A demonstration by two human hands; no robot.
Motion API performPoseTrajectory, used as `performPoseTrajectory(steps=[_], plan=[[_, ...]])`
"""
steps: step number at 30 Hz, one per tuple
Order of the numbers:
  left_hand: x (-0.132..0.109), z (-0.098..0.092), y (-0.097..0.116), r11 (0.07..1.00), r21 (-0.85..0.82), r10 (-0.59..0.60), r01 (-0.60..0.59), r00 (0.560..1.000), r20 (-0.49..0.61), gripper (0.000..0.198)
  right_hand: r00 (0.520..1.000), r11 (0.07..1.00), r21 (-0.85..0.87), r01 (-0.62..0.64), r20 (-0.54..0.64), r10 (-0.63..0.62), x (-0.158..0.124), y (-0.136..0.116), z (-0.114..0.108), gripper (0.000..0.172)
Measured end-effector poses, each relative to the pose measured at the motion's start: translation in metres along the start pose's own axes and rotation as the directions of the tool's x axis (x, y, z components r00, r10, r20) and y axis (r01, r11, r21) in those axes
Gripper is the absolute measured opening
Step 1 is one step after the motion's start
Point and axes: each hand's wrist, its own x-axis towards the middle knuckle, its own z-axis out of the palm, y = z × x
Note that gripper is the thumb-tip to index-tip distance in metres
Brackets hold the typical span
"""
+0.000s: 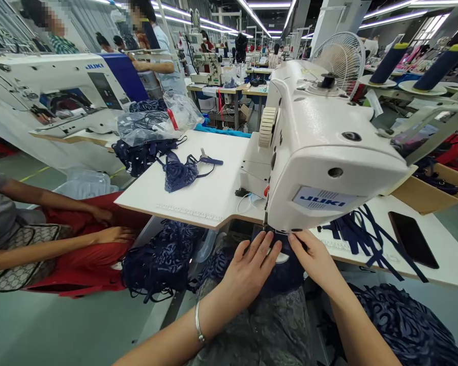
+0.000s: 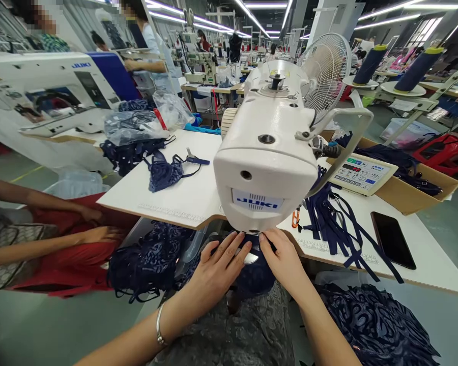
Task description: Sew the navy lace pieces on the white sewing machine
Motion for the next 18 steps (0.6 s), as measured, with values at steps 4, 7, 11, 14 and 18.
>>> performPoseTrajectory(steps=[4, 7, 11, 14, 18], plan=[[0.002, -0.001, 0.001, 1.0, 0.003, -0.008, 0.008, 1.0, -0.016, 0.045, 1.0, 1.0, -0.007, 0.004, 0.0, -0.004, 0.001, 0.002, 0.001, 0.026], [0.004, -0.002, 0.001, 1.0, -0.022, -0.012, 0.011, 1.0, -0.013, 0.044, 1.0, 1.0, -0.031, -0.001, -0.005, 0.0, 0.0, 0.004, 0.002, 0.027], [0.006, -0.005, 0.0, 0.999, -0.036, -0.008, 0.007, 1.0, -0.015, 0.042, 1.0, 0.998, -0.068, 0.005, -0.029, -0.007, -0.001, 0.007, 0.004, 0.028], [0.007, -0.006, 0.001, 1.0, -0.012, -0.006, 0.005, 1.0, -0.026, 0.041, 0.999, 0.997, -0.079, 0.014, -0.045, -0.018, -0.001, 0.009, 0.005, 0.028], [0.007, -0.004, 0.001, 0.999, 0.046, 0.007, -0.005, 0.999, -0.044, 0.041, 0.999, 0.997, -0.08, 0.004, -0.05, -0.008, -0.001, 0.011, 0.006, 0.029]])
